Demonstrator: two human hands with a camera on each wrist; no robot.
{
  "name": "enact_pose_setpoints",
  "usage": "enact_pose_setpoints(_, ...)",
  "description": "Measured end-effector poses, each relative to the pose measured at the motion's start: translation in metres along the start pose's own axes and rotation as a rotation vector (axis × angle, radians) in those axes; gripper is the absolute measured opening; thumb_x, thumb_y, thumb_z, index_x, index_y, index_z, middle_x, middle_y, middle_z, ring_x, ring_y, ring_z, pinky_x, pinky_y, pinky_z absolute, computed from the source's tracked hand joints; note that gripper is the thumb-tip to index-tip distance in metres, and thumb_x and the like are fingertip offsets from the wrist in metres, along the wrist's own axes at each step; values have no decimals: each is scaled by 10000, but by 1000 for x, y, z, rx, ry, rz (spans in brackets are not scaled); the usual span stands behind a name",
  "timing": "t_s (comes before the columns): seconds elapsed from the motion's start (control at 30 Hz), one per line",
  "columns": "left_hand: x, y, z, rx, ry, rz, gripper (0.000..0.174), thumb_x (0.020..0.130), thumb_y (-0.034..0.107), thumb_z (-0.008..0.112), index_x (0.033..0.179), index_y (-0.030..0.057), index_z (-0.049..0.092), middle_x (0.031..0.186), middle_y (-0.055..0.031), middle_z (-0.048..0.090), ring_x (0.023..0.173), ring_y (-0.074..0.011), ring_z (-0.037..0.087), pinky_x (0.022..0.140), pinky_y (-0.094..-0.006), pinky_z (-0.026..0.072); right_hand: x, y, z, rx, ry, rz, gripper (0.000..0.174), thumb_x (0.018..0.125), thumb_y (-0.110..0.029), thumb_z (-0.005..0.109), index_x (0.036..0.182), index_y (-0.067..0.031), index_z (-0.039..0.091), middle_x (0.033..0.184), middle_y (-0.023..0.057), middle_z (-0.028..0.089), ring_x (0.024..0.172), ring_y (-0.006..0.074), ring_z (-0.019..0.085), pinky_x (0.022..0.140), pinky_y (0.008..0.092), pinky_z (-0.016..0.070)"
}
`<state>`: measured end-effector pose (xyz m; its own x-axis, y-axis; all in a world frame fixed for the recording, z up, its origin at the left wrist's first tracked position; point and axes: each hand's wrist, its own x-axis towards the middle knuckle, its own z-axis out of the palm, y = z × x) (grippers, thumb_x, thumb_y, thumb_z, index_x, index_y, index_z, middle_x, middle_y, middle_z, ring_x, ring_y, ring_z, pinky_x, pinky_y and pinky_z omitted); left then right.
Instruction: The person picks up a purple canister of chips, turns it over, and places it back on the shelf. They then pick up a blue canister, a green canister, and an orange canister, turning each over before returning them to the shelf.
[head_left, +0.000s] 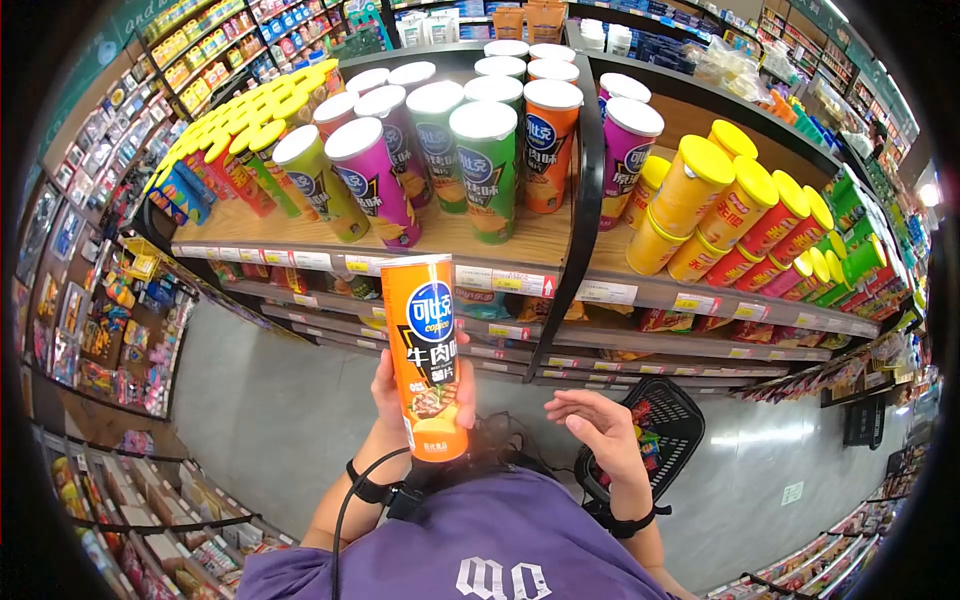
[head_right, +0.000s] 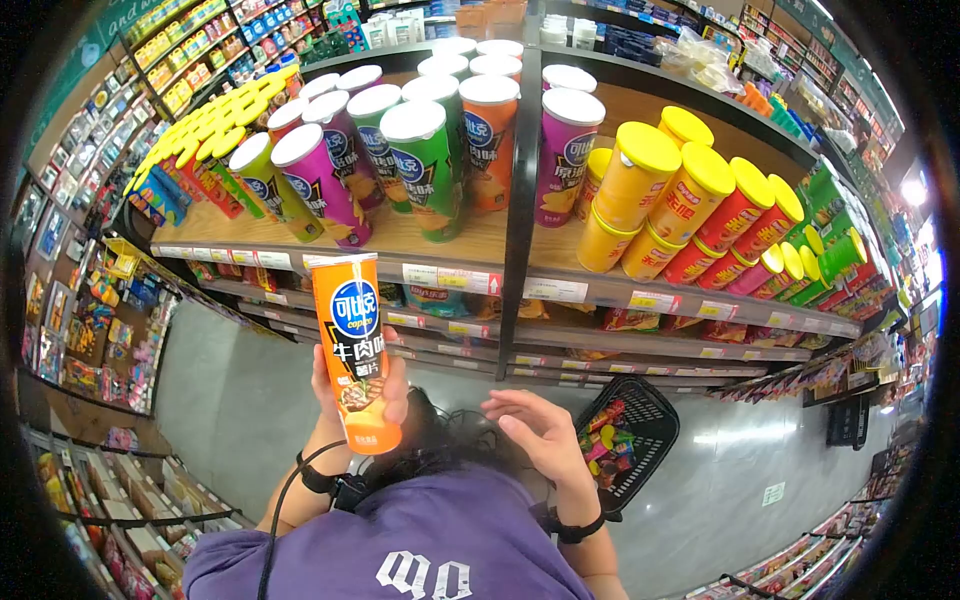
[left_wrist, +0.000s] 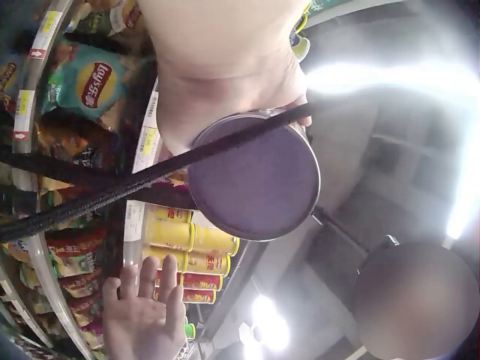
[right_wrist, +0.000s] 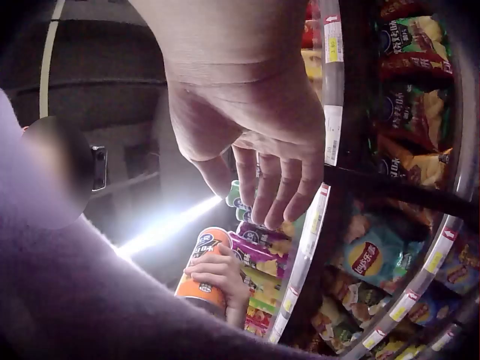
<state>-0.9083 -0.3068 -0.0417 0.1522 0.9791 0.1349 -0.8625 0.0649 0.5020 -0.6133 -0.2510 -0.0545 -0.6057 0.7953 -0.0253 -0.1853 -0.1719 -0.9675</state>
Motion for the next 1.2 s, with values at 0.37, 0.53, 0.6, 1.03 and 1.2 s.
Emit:
enact_pose_setpoints(0.37, -4, 1, -4, 28, 10, 40, 936, 967, 771, 492, 1554, 51, 377, 963, -237, 620, 755, -371, 691, 671, -471, 572, 5, 4, 2, -6, -26, -5, 377, 1005, -84, 660, 1362, 35, 639, 1230, 159, 727, 1118, 221, 701, 1006, 357, 544)
enact_pose_setpoints(0.53, 3, 2, 5, 85, 72, 3, 962, 967, 808, 435, 1512, 15, 422, 1060, -241, 646, 895, -362, 718, 775, -455, 595, 12, 3, 9, 15, -46, -35, 414, 991, -65, 670, 1394, 18, 626, 1245, 129, 718, 1118, 206, 695, 1009, 356, 536)
enact_pose_setpoints(0.6, 1, 4, -1, 94, 54, -37, 992, 973, 832, 357, 1514, 4, 434, 1228, -249, 638, 1065, -370, 703, 914, -483, 583, 16, 0, 18, 5, -80, -40, 484, 978, -61, 683, 1447, 5, 581, 1330, 130, 675, 1131, 211, 687, 1014, 358, 532)
enact_pose_setpoints(1.03, 5, 4, 12, 194, -45, -191, 1082, 960, 677, 585, 1711, 123, 37, 1728, -140, 227, 1580, -322, 268, 1270, -540, 226, 29, 1, 49, 55, -81, -89, 1035, 879, -209, 824, 1671, -18, 185, 1681, 139, 317, 1531, 261, 357, 1203, 442, 373)
enact_pose_setpoints(1.2, 7, 7, 12, 286, -128, -272, 1164, 847, 616, 717, 1697, 66, 144, 1739, -174, 212, 1615, -349, 188, 1256, -603, 228, 24, 3, 49, 123, 31, 5, 1098, 882, -314, 866, 1662, -9, 157, 1617, 125, 383, 1500, 212, 390, 1224, 374, 337)
